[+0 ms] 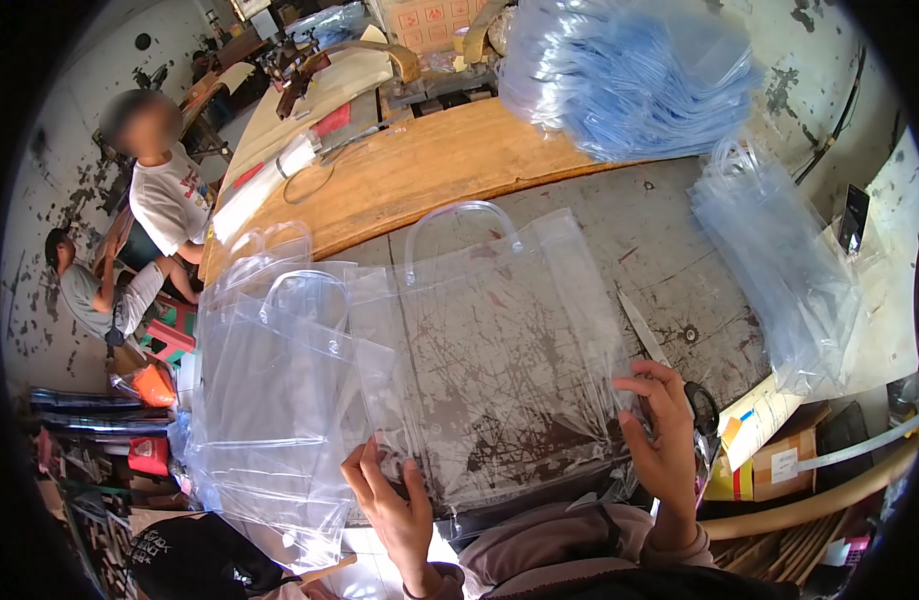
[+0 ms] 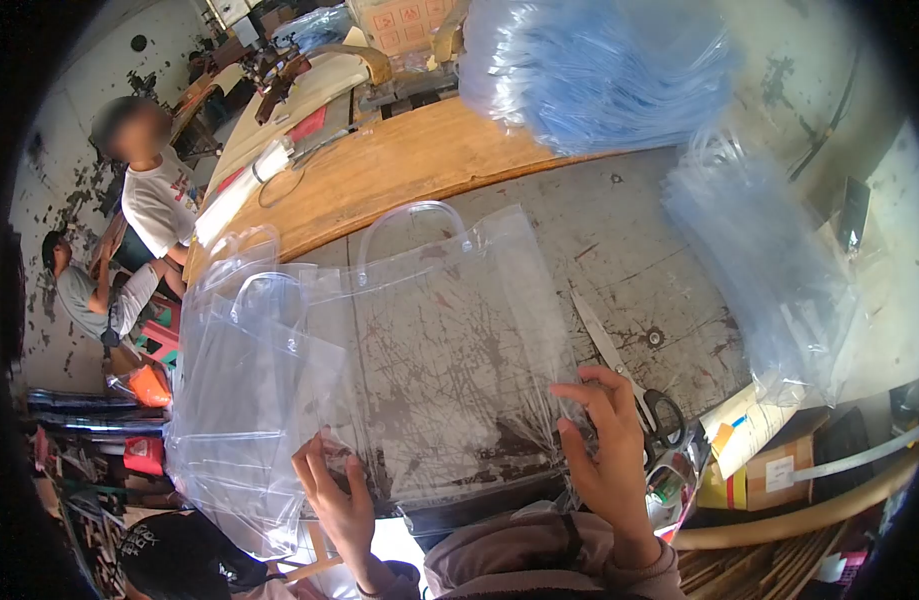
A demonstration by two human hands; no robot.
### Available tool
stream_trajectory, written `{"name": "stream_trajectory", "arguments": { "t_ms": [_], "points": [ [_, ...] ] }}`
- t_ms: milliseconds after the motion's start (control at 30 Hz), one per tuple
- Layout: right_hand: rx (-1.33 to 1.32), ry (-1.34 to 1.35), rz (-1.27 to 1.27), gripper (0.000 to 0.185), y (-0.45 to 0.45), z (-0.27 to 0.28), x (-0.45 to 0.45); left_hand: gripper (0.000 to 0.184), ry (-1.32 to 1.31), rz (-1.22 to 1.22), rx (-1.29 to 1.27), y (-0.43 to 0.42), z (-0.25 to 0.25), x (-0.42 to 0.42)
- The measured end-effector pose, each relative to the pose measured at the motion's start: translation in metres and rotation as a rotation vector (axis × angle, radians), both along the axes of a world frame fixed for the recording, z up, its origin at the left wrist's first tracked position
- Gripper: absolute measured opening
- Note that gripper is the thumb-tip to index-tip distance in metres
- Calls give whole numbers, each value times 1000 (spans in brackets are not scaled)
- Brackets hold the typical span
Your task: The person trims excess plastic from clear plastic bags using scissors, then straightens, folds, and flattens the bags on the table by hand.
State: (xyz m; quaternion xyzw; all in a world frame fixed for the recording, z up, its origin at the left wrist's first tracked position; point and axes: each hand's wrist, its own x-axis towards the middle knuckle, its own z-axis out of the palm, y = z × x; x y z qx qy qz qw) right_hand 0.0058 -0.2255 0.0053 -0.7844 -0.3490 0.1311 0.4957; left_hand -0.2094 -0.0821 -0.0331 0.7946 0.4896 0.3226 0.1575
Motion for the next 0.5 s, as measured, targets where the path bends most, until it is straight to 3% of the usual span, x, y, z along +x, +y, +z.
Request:
{"name": "stream_trajectory", "arguments": {
  "t_ms": [100, 167, 233, 300, 367, 400, 500],
  "points": [
    [5, 41, 11, 33, -4, -7, 4, 44, 58, 2, 115, 0, -1, 1],
    [165, 89, 6, 34, -5, -16, 5, 45, 59, 5, 113, -1, 2, 1],
    [218, 175, -47, 34, -4, -16, 3, 48, -61, 94, -72, 1, 7, 1],
    [273, 262, -104, 34, -5, -17, 2, 46, -93, 88, -40, 7, 8, -3],
    [315, 382, -135, 34, -8, -20, 5, 42, -158, 87, -253, 11, 14, -6],
    [316, 383, -138, 34, -9, -21, 6, 37, -136, 37, -148, 14, 8, -8],
    [258, 303, -122, 32, -12, -23, 10, 34, -23, 10, -194, 17, 5, -15]
  ]
}}
